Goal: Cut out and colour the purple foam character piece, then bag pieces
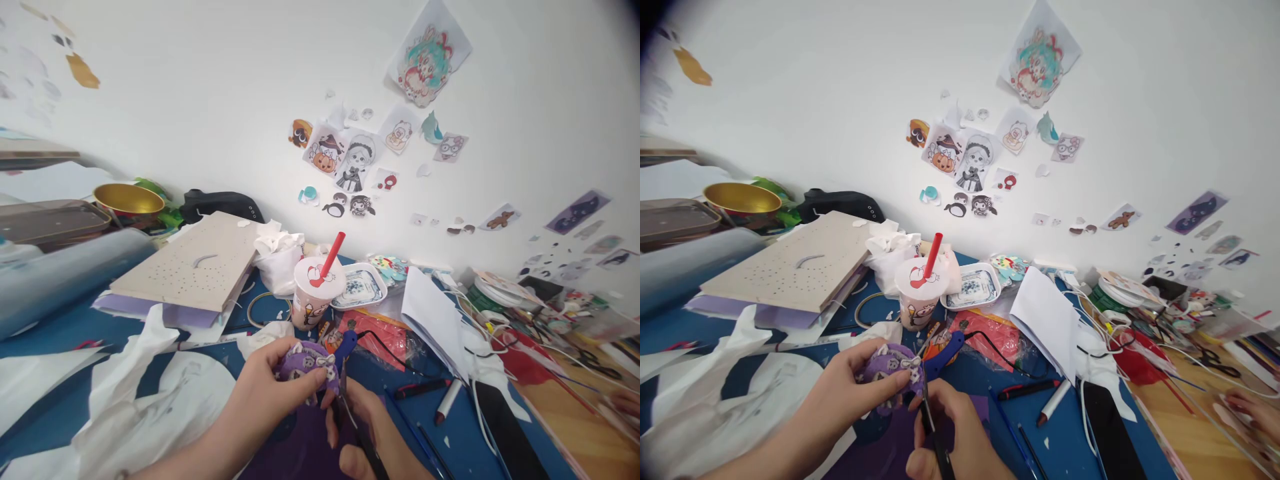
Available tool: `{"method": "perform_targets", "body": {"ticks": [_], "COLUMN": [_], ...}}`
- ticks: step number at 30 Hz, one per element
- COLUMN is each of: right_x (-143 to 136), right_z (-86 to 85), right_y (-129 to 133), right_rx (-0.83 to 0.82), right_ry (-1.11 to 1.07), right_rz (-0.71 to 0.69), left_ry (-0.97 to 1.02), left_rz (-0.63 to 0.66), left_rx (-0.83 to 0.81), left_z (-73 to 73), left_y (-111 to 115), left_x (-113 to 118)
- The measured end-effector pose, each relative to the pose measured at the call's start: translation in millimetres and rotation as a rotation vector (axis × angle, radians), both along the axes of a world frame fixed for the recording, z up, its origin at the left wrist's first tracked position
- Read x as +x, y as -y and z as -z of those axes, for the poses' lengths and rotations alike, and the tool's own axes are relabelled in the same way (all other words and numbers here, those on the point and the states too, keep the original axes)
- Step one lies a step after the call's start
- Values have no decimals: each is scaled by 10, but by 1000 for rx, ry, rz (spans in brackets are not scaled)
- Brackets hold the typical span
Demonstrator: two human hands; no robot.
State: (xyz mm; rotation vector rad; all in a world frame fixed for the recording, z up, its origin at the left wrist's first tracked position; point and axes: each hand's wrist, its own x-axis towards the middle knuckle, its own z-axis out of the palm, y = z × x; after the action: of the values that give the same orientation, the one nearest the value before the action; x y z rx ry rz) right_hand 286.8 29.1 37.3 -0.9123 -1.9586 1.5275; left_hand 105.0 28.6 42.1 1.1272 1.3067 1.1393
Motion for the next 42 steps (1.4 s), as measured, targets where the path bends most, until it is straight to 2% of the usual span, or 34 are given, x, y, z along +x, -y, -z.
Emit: {"method": "perform_targets", "body": {"ticks": [4,15,22,28,42], "right_x": [1,-21,-59,-64,-52], "right_z": [167,303,322,409,448], "right_y": [-19,3,22,34,42], "right_rx": [-20,-63,-48,-53,-73], "right_ry": [-52,-113,-137,-178,-165], "right_rz": [6,111,118,143,223], "left_ry": [-27,11,-26,13,22], "left_rz": [-14,-18,-53,-56,-57], "left_rx": [-11,-2,4,3,-10], "left_z": [-16,0,16,55,29], "left_y": [10,51,69,90,104], "left_x": [10,17,35,45,40]}}
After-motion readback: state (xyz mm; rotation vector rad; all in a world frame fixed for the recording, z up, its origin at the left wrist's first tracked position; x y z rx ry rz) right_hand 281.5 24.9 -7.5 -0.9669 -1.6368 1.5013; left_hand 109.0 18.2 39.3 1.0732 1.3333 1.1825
